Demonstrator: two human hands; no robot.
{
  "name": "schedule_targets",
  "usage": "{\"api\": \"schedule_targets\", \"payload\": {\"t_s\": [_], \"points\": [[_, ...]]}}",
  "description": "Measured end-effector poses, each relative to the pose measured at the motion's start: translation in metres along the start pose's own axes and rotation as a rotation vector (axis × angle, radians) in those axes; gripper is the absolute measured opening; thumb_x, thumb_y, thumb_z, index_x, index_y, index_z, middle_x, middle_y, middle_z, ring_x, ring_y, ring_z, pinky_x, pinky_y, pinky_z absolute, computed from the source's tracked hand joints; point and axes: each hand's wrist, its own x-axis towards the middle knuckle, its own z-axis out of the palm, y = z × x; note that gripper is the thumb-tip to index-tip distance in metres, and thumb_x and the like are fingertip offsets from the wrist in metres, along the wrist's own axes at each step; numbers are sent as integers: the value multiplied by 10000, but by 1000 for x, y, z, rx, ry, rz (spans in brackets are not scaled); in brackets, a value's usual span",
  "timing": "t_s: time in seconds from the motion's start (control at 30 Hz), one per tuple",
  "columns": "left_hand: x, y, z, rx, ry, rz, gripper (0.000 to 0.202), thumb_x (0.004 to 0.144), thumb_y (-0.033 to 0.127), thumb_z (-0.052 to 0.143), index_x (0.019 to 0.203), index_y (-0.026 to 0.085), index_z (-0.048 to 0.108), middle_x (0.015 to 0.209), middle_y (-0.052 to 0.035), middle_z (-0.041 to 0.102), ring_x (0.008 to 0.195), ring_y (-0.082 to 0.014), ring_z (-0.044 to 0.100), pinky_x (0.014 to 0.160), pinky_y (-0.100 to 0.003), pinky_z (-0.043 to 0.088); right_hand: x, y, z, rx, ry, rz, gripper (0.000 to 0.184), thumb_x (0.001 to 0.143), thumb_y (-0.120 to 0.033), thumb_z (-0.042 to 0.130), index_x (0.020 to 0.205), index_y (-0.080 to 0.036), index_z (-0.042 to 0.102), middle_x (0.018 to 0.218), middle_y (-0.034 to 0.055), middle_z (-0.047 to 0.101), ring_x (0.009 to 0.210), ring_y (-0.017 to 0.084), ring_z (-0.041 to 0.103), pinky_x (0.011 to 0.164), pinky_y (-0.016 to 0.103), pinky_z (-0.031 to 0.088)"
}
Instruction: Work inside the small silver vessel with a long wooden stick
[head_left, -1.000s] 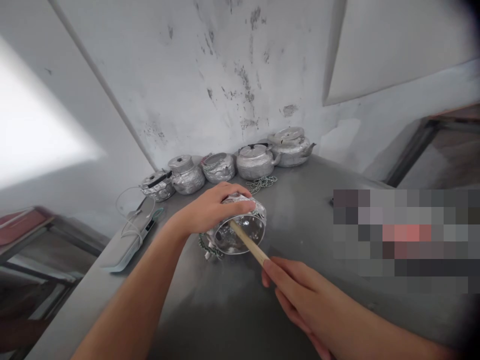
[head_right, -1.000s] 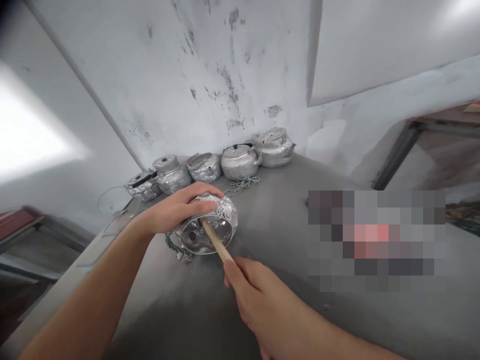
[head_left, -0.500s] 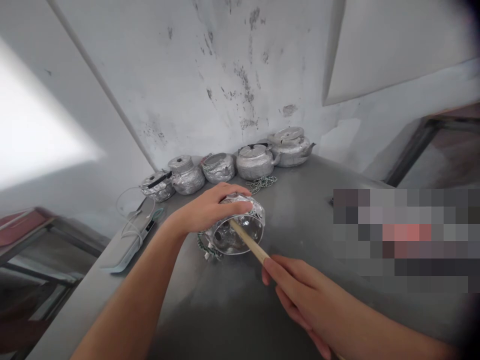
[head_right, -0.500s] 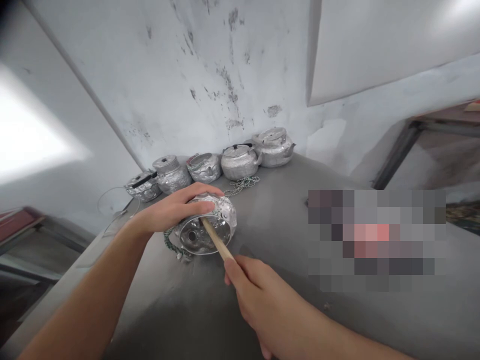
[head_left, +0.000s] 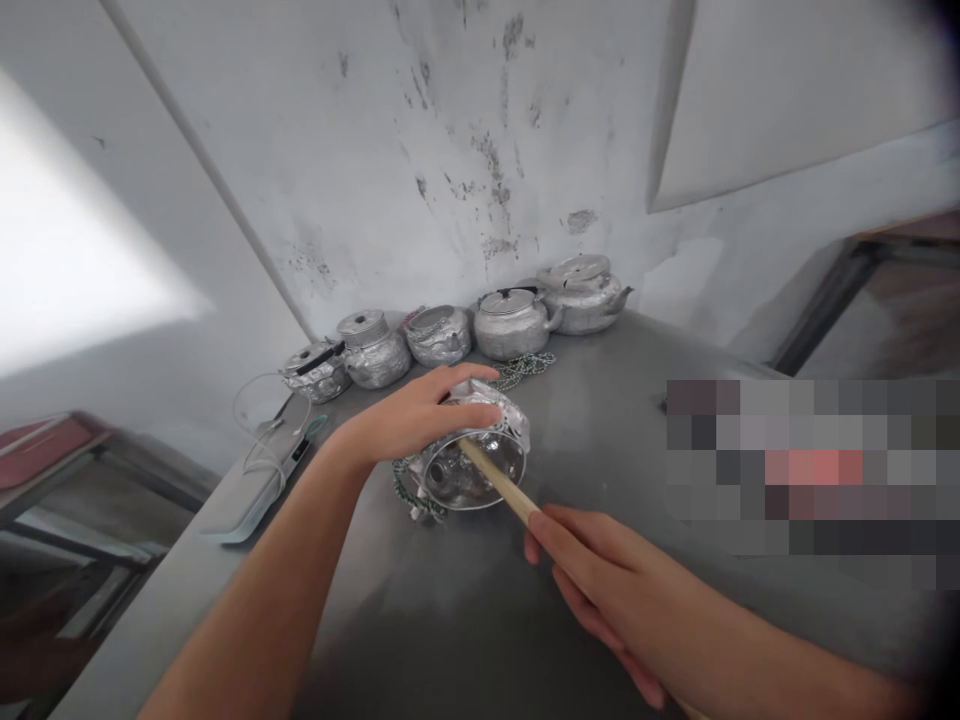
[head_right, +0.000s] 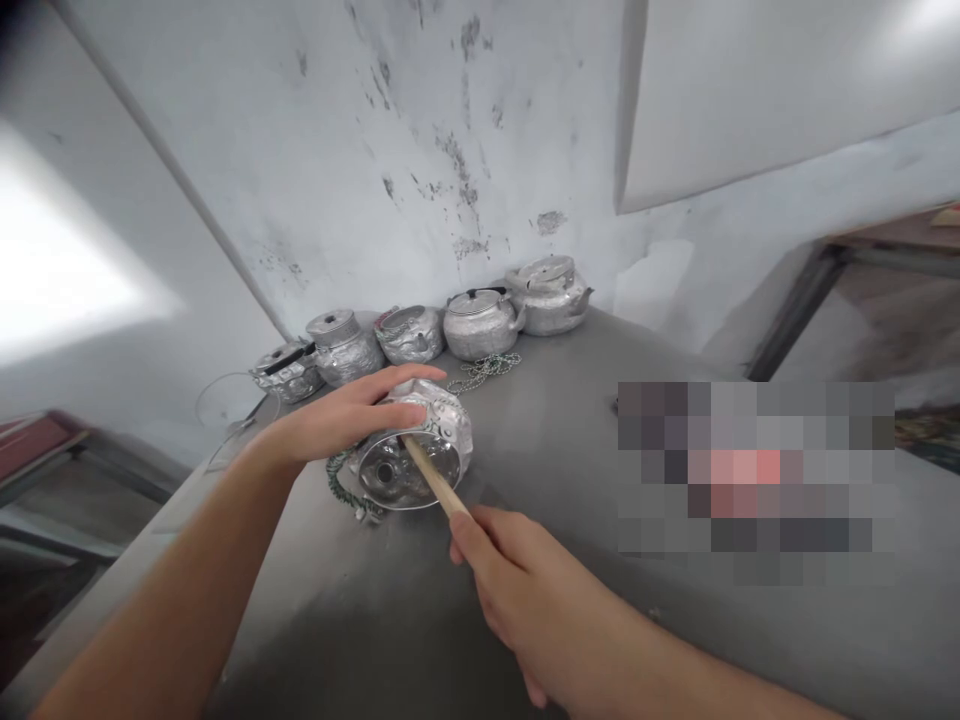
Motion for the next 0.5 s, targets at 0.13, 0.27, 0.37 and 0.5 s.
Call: {"api": "schedule_targets", "payload": {"t_s": [0.13, 0.27, 0.37, 0.5], "points": [[0, 2, 1, -14, 3, -24, 615, 907, 714, 510, 1441, 411, 476, 1549, 18, 402, 1391, -344, 384, 1082, -442, 384, -1, 1, -2, -43, -4, 31, 370, 1057, -429, 289, 1056, -202, 581, 562, -83, 409, 389, 67, 343, 327, 136, 380], [0, 5, 3, -13, 6, -35, 578, 920, 692, 499, 1427, 415, 483, 1531, 12, 418, 1355, -338, 430, 1033, -422, 426, 4, 7, 0, -34, 3, -13, 393, 1041, -489, 304, 1046, -210, 581, 571, -80, 403, 406, 73, 349, 306, 135, 363], [1, 6, 5, -5, 18, -28, 545, 929, 678, 491, 1402, 406, 509, 1518, 7, 434, 1349, -336, 439, 1030, -418, 426, 4, 7, 1, -38, -16, 3, 389, 1048, -467, 282, 1056, -210, 574, 546, -85, 386, 384, 75, 338, 287, 136, 333], [2, 4, 5, 4, 26, -2, 518, 934, 666, 497, 1383, 409, 529, 1497, 19, 457, 1358, -327, 430, 1053, -415, 406, 0, 0, 0, -29, 0, 11, 373, 1056, -435, 279, 1048, -202, 570, 569, -83, 401, 399, 69, 343, 303, 126, 352]]}}
